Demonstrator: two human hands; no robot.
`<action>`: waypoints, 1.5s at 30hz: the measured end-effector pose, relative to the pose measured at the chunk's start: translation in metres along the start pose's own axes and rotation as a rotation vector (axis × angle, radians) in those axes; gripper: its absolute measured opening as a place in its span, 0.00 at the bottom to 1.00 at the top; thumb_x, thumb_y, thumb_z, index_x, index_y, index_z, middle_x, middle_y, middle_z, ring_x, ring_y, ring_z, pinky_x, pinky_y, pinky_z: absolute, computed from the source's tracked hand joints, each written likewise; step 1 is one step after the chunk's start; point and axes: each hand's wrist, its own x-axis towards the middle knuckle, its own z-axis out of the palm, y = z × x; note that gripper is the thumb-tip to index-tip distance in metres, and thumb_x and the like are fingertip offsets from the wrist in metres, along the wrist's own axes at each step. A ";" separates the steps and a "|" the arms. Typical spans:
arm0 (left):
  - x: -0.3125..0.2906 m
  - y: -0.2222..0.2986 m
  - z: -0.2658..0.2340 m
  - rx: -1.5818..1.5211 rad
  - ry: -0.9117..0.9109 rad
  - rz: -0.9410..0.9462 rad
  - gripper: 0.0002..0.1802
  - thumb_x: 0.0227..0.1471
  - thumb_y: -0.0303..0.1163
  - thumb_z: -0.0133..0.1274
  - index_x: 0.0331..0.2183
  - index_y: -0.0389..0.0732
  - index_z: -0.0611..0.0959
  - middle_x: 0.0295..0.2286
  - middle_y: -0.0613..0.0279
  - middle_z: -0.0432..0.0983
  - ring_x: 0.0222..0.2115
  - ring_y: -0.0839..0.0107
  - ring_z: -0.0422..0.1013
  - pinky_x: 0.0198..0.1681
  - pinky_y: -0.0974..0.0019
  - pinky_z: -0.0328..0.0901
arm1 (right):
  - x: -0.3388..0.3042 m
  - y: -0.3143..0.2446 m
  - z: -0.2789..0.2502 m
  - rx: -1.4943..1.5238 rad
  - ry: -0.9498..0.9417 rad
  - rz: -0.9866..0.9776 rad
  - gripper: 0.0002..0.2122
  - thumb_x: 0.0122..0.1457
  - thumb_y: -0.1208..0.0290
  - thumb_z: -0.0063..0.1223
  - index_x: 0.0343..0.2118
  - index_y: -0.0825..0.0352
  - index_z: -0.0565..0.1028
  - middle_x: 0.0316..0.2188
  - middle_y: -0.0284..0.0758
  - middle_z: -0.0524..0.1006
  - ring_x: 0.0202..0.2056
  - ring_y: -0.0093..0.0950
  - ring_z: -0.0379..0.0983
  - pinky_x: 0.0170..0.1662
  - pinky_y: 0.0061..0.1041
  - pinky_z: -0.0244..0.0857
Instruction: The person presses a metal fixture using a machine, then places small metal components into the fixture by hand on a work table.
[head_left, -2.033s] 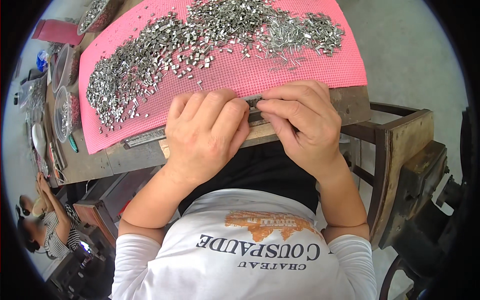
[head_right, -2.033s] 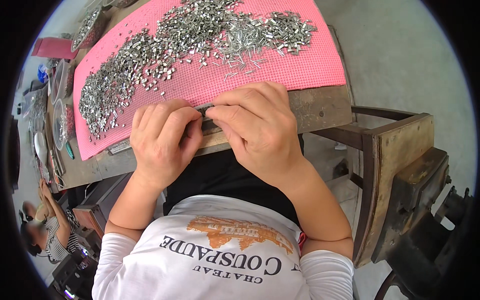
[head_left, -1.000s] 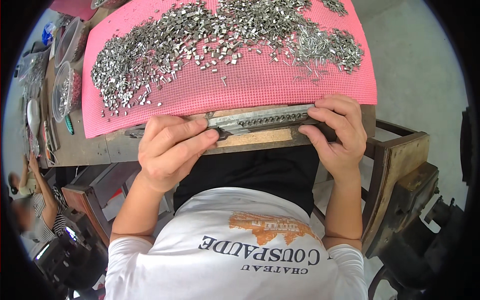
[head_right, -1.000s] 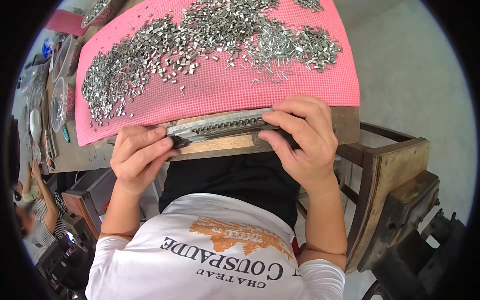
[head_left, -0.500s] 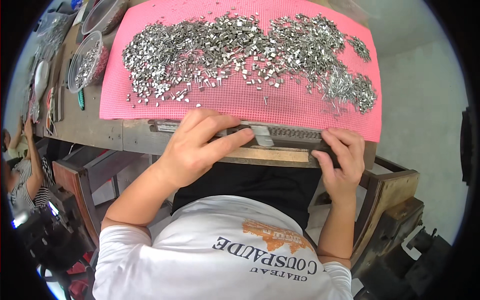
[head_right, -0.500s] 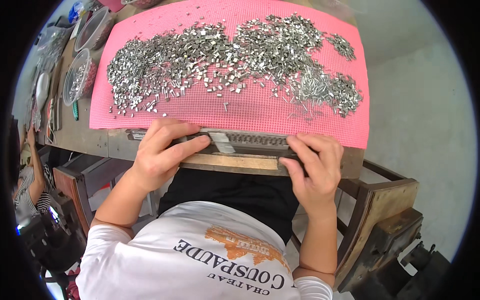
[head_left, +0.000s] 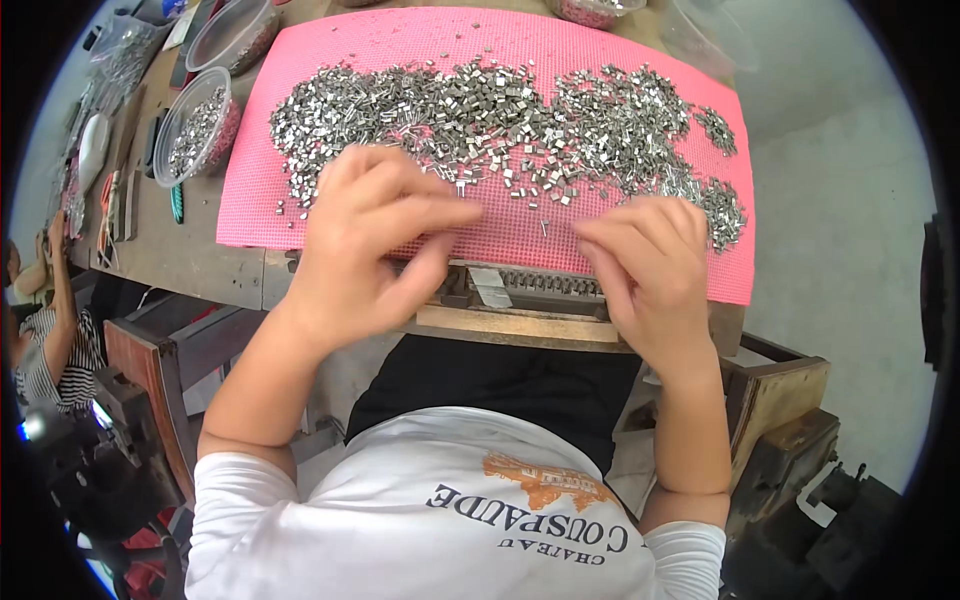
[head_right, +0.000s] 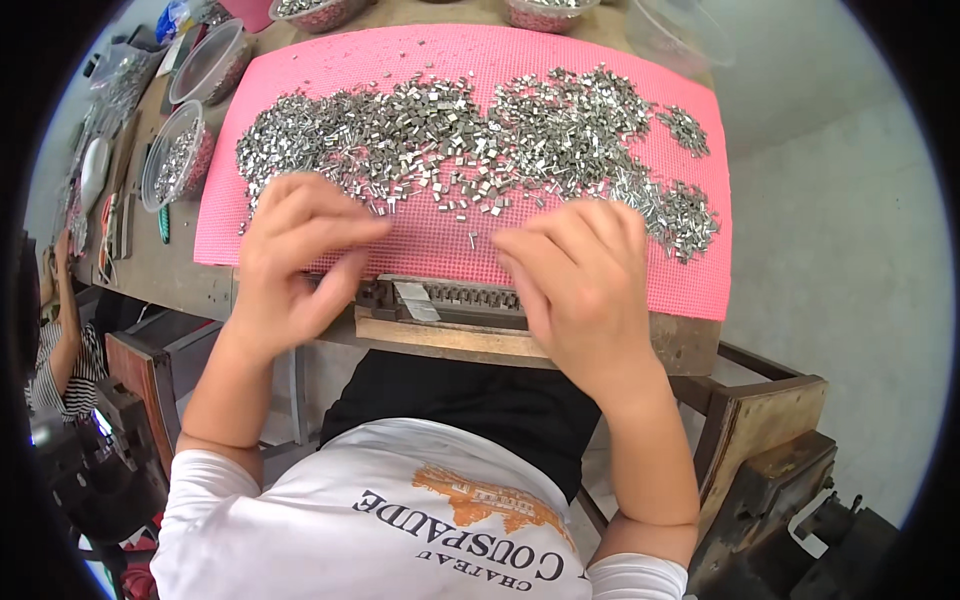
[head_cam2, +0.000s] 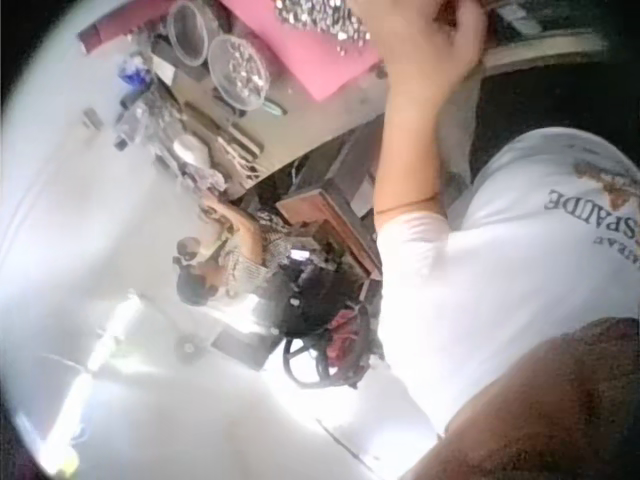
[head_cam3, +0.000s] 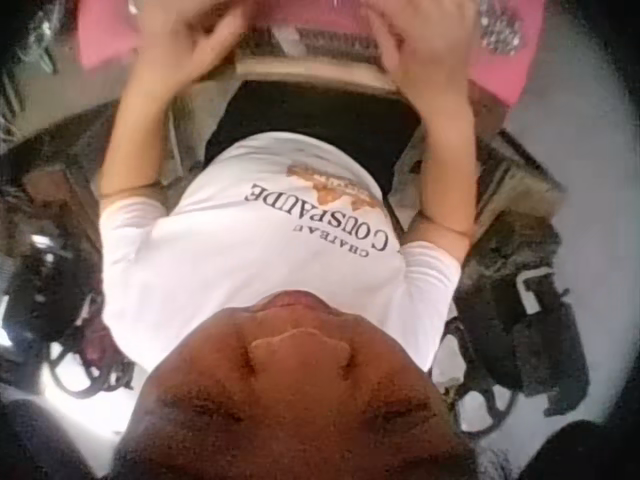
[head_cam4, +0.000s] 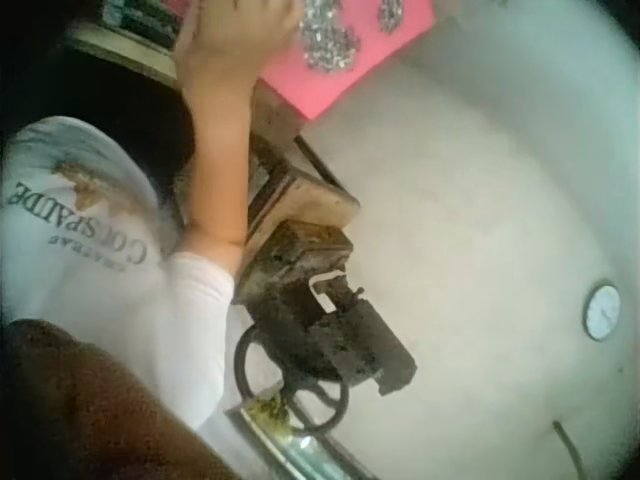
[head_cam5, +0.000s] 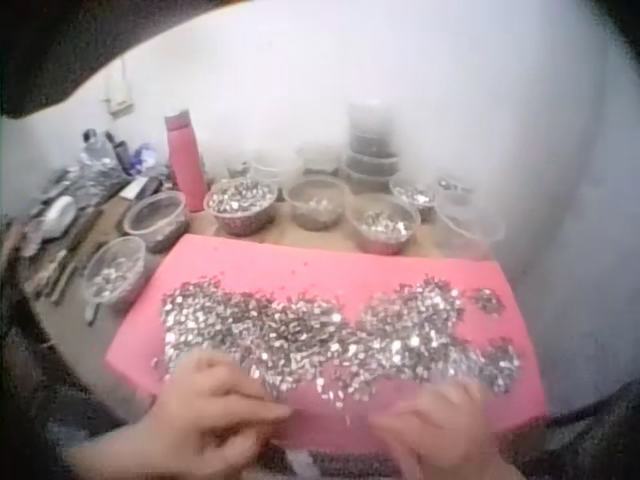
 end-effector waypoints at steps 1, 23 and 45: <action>0.008 -0.004 0.005 0.016 -0.009 0.015 0.15 0.41 0.24 0.63 0.36 0.47 0.90 0.34 0.68 0.81 0.41 0.61 0.73 0.49 0.57 0.64 | 0.010 0.001 0.005 0.005 0.004 -0.029 0.06 0.53 0.76 0.66 0.34 0.62 0.82 0.31 0.28 0.78 0.38 0.31 0.73 0.48 0.36 0.61; 0.043 -0.042 0.045 0.102 -0.120 0.143 0.10 0.38 0.27 0.70 0.29 0.47 0.88 0.31 0.70 0.80 0.37 0.67 0.74 0.44 0.61 0.64 | 0.044 0.020 0.047 0.003 -0.113 -0.046 0.05 0.52 0.77 0.64 0.33 0.65 0.80 0.32 0.33 0.75 0.39 0.35 0.72 0.45 0.35 0.63; 0.105 -0.015 0.051 0.205 -0.359 0.388 0.03 0.48 0.29 0.63 0.27 0.46 0.84 0.25 0.67 0.74 0.32 0.63 0.73 0.37 0.59 0.66 | 0.002 0.052 -0.014 0.004 -0.124 0.127 0.05 0.54 0.76 0.63 0.31 0.63 0.77 0.29 0.35 0.73 0.37 0.37 0.70 0.44 0.36 0.60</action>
